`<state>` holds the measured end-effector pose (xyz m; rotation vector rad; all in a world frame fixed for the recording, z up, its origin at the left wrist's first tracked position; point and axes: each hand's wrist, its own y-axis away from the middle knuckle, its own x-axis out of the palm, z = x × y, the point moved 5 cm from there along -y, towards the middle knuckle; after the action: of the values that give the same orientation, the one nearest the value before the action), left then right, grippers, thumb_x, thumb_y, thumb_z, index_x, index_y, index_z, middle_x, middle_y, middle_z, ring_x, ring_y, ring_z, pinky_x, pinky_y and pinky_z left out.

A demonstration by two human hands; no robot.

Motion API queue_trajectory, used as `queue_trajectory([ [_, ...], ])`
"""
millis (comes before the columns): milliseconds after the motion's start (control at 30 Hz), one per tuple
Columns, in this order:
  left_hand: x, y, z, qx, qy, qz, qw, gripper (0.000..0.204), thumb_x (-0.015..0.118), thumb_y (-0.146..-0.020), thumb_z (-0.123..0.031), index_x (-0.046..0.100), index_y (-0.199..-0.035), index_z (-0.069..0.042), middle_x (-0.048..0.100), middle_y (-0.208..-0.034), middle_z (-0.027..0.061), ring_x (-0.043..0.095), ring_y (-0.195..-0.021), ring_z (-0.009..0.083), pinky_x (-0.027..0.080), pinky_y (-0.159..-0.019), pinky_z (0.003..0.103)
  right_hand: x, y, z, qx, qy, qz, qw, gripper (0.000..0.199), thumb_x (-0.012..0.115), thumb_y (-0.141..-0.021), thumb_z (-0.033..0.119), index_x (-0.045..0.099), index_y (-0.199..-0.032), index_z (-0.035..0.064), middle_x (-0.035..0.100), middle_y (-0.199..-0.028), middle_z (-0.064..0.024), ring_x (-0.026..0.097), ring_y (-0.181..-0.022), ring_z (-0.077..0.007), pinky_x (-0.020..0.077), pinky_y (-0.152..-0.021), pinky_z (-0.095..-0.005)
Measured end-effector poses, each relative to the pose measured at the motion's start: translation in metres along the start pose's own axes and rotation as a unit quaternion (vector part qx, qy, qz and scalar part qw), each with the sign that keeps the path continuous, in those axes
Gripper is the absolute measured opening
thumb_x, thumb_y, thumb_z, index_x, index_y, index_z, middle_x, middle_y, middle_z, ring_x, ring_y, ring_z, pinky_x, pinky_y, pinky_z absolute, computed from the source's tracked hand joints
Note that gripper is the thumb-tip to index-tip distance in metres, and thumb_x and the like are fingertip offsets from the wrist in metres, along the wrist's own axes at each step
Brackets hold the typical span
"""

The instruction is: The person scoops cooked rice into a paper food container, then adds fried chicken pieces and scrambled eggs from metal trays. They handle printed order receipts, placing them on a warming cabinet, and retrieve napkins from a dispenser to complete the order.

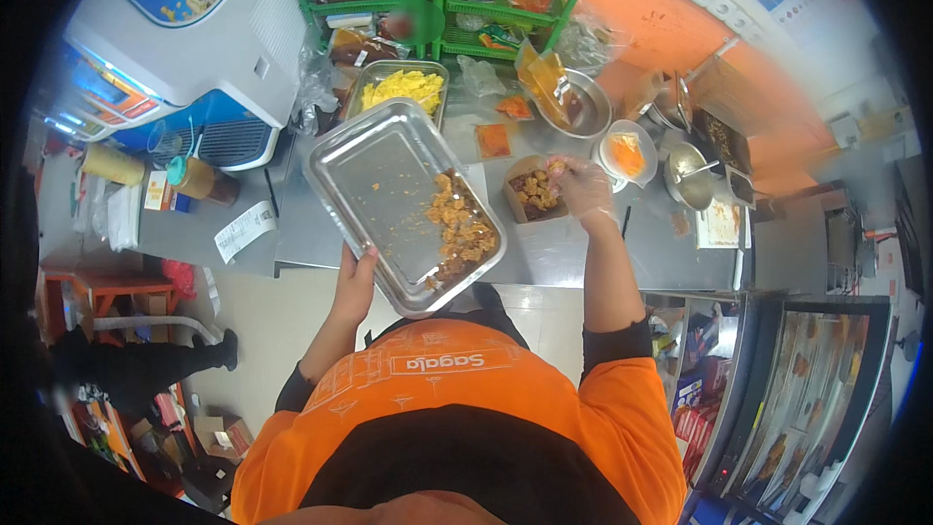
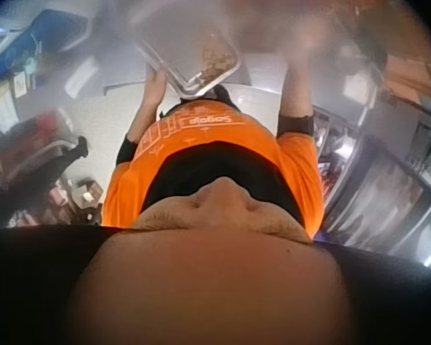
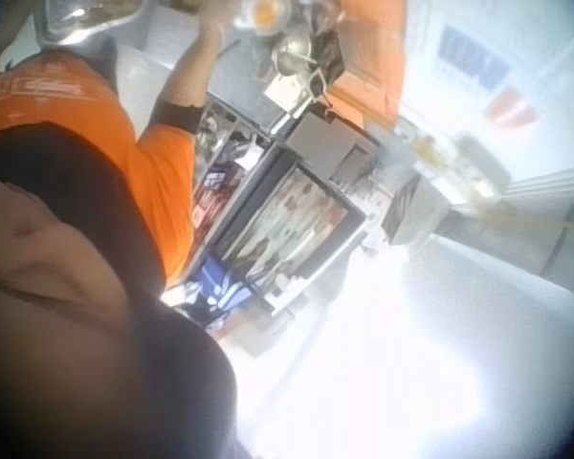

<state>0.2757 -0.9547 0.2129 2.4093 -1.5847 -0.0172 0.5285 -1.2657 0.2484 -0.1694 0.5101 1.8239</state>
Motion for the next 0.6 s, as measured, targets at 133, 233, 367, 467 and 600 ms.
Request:
queue_trajectory([
  [133,-0.013,-0.001,-0.001,-0.008,-0.004,-0.02,1.0,0.056,0.051,-0.104,-0.013,0.03,-0.153,0.004,0.048,-0.146,0.0185,0.046,-0.135,0.0263,0.034,-0.116,0.038,-0.002,-0.016,-0.034,-0.051,0.301,-0.081,0.949,0.023,0.064,-0.097,0.007,0.072,-0.118,0.0036,0.072,-0.103,-0.0143,0.069,-0.098,-0.0257,0.0542,-0.085,-0.0352],
  [233,-0.023,0.001,-0.002,-0.022,-0.018,-0.042,0.999,0.056,0.05,-0.104,-0.015,0.03,-0.152,0.005,0.048,-0.146,0.0191,0.046,-0.135,0.027,0.034,-0.116,0.038,0.01,-0.013,-0.034,-0.114,0.411,-0.11,0.898,0.029,0.062,-0.097,0.011,0.07,-0.125,0.0078,0.071,-0.116,-0.017,0.064,-0.114,-0.035,0.0506,-0.099,-0.0411],
  [367,-0.035,0.004,-0.003,-0.02,-0.038,-0.062,0.997,0.057,0.049,-0.104,-0.017,0.029,-0.153,0.005,0.048,-0.146,0.0197,0.046,-0.135,0.0274,0.034,-0.116,0.038,0.015,-0.012,-0.035,-0.13,0.468,-0.095,0.869,0.034,0.058,-0.099,0.017,0.066,-0.132,0.0115,0.069,-0.124,-0.0145,0.062,-0.121,-0.0337,0.049,-0.104,-0.0424],
  [467,-0.042,0.009,-0.007,-0.024,-0.038,-0.072,0.996,0.058,0.049,-0.105,-0.018,0.029,-0.154,0.005,0.048,-0.147,0.0203,0.046,-0.136,0.0278,0.033,-0.116,0.038,0.032,-0.021,-0.039,-0.042,0.501,0.012,0.864,0.032,0.058,-0.099,0.023,0.07,-0.128,0.0156,0.071,-0.123,-0.013,0.063,-0.12,-0.033,0.0501,-0.102,-0.0425],
  [600,-0.052,0.012,0.0,-0.017,-0.029,-0.07,0.997,0.058,0.049,-0.105,-0.018,0.029,-0.154,0.005,0.047,-0.148,0.0207,0.045,-0.137,0.0282,0.032,-0.116,0.038,0.058,-0.033,-0.059,-0.089,0.491,0.106,0.86,0.026,0.061,-0.096,0.029,0.075,-0.115,0.0165,0.073,-0.117,-0.0119,0.066,-0.114,-0.0327,0.0521,-0.099,-0.0438],
])
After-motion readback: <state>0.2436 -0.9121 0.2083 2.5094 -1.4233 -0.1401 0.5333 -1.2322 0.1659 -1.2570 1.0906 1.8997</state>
